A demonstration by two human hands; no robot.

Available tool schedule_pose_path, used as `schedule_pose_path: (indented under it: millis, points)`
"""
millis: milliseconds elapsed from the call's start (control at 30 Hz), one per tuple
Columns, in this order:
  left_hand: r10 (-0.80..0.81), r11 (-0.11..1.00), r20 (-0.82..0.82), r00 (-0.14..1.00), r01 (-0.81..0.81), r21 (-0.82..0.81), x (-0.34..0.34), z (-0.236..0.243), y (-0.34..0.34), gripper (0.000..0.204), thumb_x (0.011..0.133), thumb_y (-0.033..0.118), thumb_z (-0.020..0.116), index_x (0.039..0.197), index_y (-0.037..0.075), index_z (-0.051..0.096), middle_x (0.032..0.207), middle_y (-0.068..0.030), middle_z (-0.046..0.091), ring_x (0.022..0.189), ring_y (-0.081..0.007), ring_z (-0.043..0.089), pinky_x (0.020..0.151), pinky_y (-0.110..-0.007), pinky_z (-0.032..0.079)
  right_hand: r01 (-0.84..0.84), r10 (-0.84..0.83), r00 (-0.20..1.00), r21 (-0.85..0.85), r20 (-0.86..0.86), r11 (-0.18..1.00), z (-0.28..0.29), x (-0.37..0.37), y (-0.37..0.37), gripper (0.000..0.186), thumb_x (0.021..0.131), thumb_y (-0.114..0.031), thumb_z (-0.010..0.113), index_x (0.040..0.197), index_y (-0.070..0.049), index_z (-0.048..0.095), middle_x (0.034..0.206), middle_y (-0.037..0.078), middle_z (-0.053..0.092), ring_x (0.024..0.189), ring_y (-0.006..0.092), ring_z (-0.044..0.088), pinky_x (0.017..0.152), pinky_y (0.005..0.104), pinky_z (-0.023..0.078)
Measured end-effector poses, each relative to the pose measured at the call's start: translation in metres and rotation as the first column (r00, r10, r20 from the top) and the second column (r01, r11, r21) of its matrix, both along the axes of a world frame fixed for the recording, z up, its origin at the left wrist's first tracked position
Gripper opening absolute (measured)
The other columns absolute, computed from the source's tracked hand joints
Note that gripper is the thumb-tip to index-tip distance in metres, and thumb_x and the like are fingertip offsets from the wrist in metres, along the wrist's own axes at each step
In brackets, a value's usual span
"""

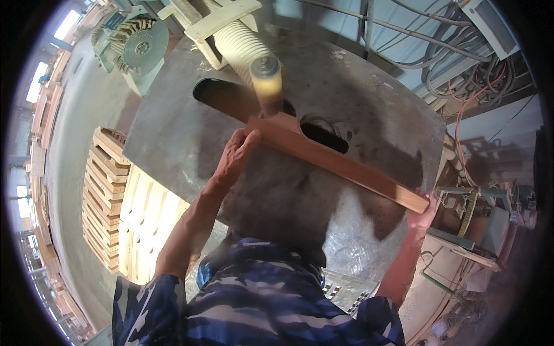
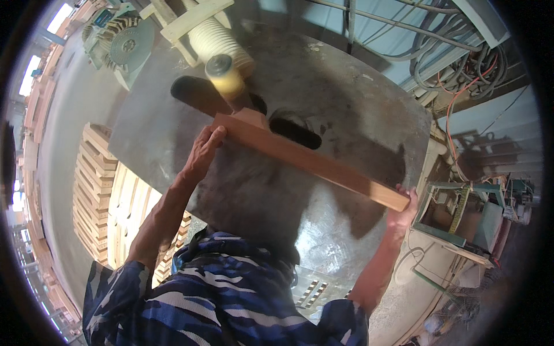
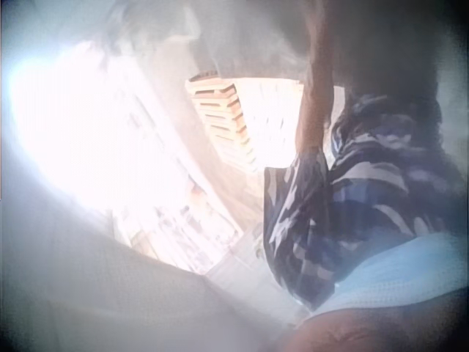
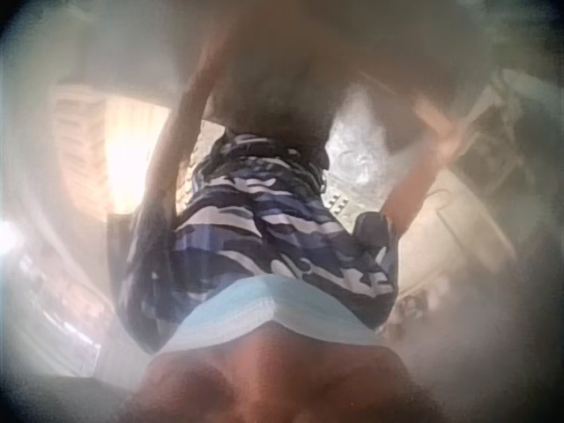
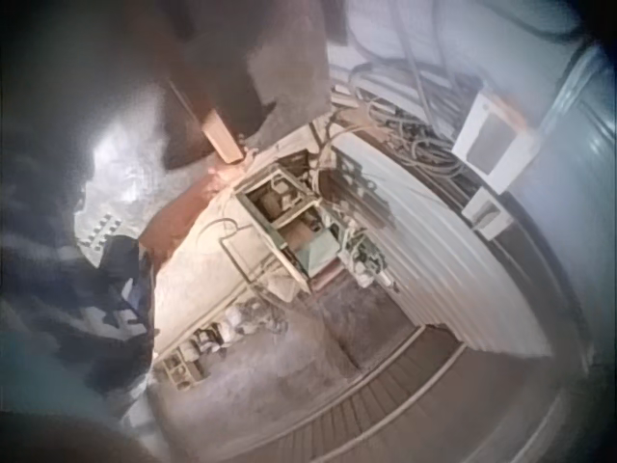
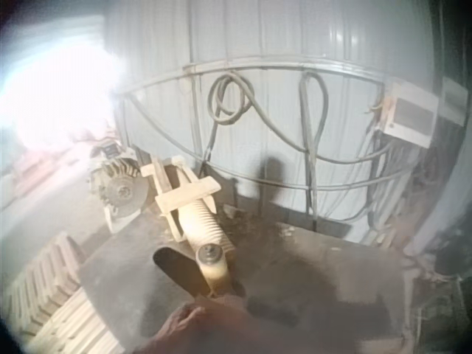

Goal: The person repeatedly picks up wooden pieces from a stack, guides them against a spinning spindle sander to shape the edges, and then places the finished pieces back onto the stack. The process is repeated for several identical wooden components.

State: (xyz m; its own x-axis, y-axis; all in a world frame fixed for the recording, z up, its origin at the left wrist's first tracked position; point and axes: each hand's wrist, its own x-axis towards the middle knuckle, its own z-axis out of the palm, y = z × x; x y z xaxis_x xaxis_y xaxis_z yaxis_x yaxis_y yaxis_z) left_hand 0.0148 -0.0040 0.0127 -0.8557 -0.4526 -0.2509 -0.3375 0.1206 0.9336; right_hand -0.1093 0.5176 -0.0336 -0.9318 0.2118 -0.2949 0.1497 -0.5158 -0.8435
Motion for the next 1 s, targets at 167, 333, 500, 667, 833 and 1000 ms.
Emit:
schedule_pose_path:
  millis: [167,333,500,667,833,1000]
  points:
    - [-0.076,0.988,-0.006,0.997,0.076,0.132,0.061,-0.002,0.020,0.046,0.096,0.038,0.053,0.124,0.001,0.050,0.113,-0.0043,0.053,0.106,-0.0135,0.046,0.096,-0.030,0.036,-0.247,0.244,0.965,-0.021,-0.092,0.969,0.012,0.040,0.011,0.027,0.094,-0.031,0.053,0.101,-0.006,0.055,0.114,0.007,0.058,0.114,0.0222,0.051,0.101,0.0416,0.038]
    - [-0.063,0.933,-0.062,0.996,0.081,0.351,0.110,-0.004,0.045,0.055,0.096,0.038,0.054,0.134,0.001,0.042,0.126,-0.0069,0.050,0.117,-0.0160,0.044,0.103,-0.032,0.033,-0.270,0.274,0.962,0.167,0.002,0.948,-0.001,0.047,0.026,0.047,0.093,-0.028,0.054,0.133,-0.004,0.047,0.128,0.007,0.055,0.121,0.0205,0.050,0.103,0.0391,0.038]
    - [0.024,0.822,0.054,0.998,-0.050,0.567,0.121,0.001,0.049,0.068,0.092,0.045,0.058,0.136,-0.002,0.035,0.124,-0.0140,0.051,0.114,-0.0199,0.050,0.097,-0.034,0.042,-0.265,0.252,0.964,0.246,0.084,0.932,-0.006,0.044,0.024,0.045,0.088,-0.026,0.062,0.128,-0.007,0.053,0.124,0.004,0.058,0.116,0.0182,0.053,0.099,0.0346,0.040]
    - [-0.065,0.926,0.210,0.976,-0.020,0.377,0.107,-0.005,0.041,0.071,0.091,0.052,0.057,0.128,-0.005,0.037,0.116,-0.0167,0.053,0.098,-0.0192,0.059,0.080,-0.031,0.051,-0.187,0.149,0.980,0.348,0.133,0.919,-0.018,0.040,0.030,0.043,0.088,-0.028,0.063,0.125,-0.007,0.057,0.124,0.004,0.058,0.116,0.0175,0.053,0.099,0.0347,0.041]
    - [-0.096,0.945,0.261,0.961,0.006,0.327,0.096,-0.012,0.031,0.070,0.091,0.051,0.056,0.126,-0.007,0.038,0.104,-0.0143,0.058,0.082,-0.0182,0.064,0.064,-0.028,0.055,-0.155,0.127,0.987,0.380,0.099,0.912,-0.017,0.039,0.026,0.048,0.089,-0.030,0.062,0.127,-0.002,0.055,0.127,0.007,0.056,0.118,0.0203,0.052,0.100,0.0361,0.041]
    - [-0.259,0.900,0.370,0.892,0.084,0.428,0.076,0.001,0.013,0.073,0.090,0.053,0.056,0.126,-0.009,0.039,0.102,-0.0156,0.061,0.064,-0.0185,0.066,0.056,-0.025,0.054,-0.175,0.175,0.984,0.409,0.038,0.895,-0.025,0.041,0.036,0.049,0.091,-0.031,0.059,0.128,0.000,0.053,0.131,0.009,0.053,0.122,0.0205,0.049,0.102,0.0362,0.040]
